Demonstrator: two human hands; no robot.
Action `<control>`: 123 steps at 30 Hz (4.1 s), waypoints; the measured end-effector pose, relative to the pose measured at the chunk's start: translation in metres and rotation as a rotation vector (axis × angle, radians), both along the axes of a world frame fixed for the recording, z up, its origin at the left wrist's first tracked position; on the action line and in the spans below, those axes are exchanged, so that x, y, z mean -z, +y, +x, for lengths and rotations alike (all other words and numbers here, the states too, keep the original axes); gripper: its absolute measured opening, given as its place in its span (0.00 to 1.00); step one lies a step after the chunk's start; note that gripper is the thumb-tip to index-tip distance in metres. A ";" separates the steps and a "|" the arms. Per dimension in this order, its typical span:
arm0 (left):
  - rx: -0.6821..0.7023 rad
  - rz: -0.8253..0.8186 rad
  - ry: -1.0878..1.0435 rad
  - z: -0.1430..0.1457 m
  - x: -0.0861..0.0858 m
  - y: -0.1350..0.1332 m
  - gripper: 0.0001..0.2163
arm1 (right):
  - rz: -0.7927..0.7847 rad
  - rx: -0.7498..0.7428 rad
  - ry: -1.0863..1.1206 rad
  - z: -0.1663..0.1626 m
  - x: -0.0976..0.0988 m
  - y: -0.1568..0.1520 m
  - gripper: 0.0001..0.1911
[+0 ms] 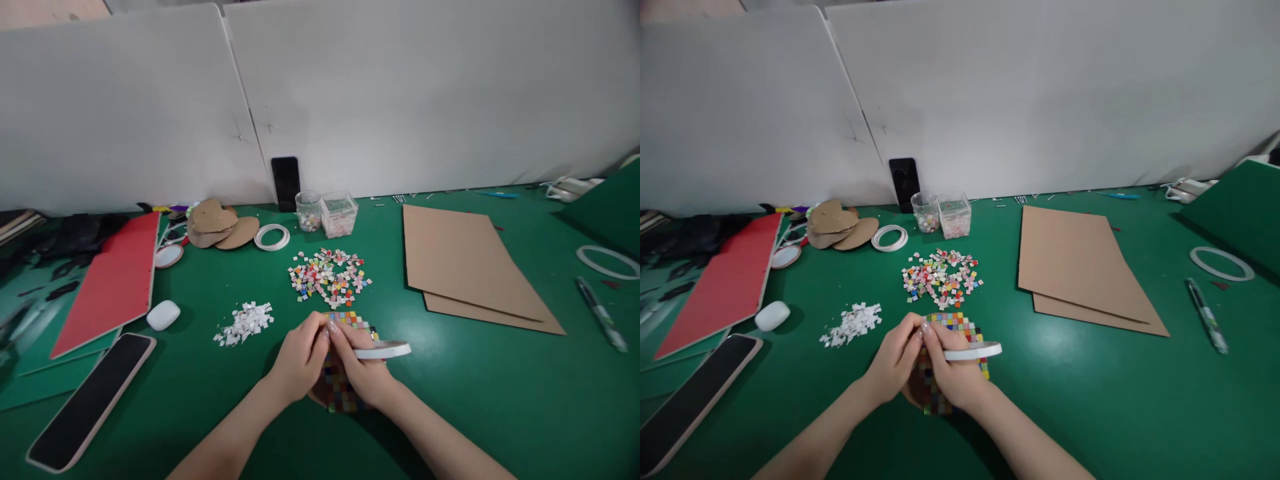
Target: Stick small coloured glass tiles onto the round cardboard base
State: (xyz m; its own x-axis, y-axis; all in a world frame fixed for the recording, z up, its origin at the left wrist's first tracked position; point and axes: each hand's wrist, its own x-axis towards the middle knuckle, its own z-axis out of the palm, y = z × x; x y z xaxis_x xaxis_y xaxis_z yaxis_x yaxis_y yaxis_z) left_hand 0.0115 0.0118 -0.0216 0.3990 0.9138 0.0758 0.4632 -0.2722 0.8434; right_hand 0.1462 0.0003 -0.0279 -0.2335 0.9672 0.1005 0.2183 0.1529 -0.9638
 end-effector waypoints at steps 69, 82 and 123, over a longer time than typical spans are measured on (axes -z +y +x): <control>-0.136 -0.270 -0.308 0.012 0.002 -0.001 0.13 | 0.137 0.169 -0.302 0.000 0.012 0.002 0.15; -0.156 -0.042 -0.112 0.011 0.002 -0.004 0.12 | 0.139 0.160 -0.264 -0.004 0.014 0.000 0.16; -0.238 0.049 0.064 0.015 0.010 -0.021 0.09 | 0.434 0.187 -0.372 -0.001 0.020 0.001 0.16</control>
